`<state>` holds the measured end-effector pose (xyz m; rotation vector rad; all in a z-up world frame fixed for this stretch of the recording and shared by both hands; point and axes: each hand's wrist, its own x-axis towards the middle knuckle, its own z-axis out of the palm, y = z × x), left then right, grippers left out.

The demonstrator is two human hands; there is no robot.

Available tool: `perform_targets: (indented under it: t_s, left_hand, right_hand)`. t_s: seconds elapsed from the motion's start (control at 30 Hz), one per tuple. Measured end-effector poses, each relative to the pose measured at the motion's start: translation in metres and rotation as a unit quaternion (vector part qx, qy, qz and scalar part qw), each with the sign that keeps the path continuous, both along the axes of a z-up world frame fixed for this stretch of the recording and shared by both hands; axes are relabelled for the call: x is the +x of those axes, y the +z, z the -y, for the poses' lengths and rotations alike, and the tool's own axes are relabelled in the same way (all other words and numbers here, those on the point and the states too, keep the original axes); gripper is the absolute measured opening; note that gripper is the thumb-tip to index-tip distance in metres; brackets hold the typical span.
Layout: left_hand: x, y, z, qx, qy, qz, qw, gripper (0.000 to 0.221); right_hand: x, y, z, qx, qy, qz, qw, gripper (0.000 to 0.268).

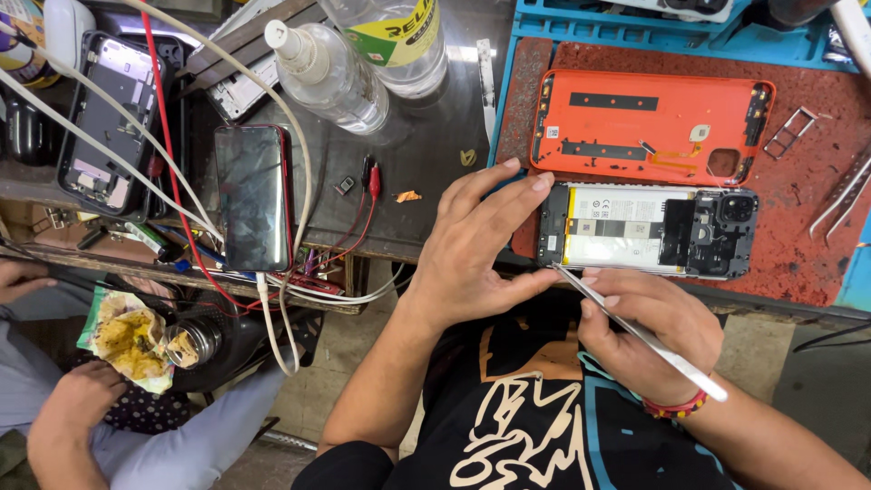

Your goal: The person uses a screwdriver and a tool to work on the internal components of a mobile phone on a repair bench.

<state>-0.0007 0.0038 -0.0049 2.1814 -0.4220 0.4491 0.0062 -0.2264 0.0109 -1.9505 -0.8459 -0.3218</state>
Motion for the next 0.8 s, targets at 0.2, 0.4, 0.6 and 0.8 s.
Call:
perform_targets:
  t_s: [0.2,0.4,0.6,0.8]
  left_hand:
    - [0.0,0.0,0.0,-0.003,-0.001,-0.002,1.0,0.088]
    - [0.0,-0.001,0.0,-0.003,0.002,0.002,1.0,0.087]
    - [0.0,-0.001,0.001,-0.001,0.006,0.002,1.0,0.085]
    - [0.0,-0.001,0.002,0.0,0.008,-0.002,1.0,0.085]
  right_hand:
    - [0.002,0.016,0.0,-0.052,-0.015,-0.033,0.998,0.027]
    - [0.011,0.015,0.0,-0.047,0.036,0.015,0.998,0.025]
    - [0.013,0.001,0.008,-0.071,0.094,0.093,0.989,0.032]
    - [0.011,-0.019,0.01,-0.098,0.101,0.191,0.971,0.031]
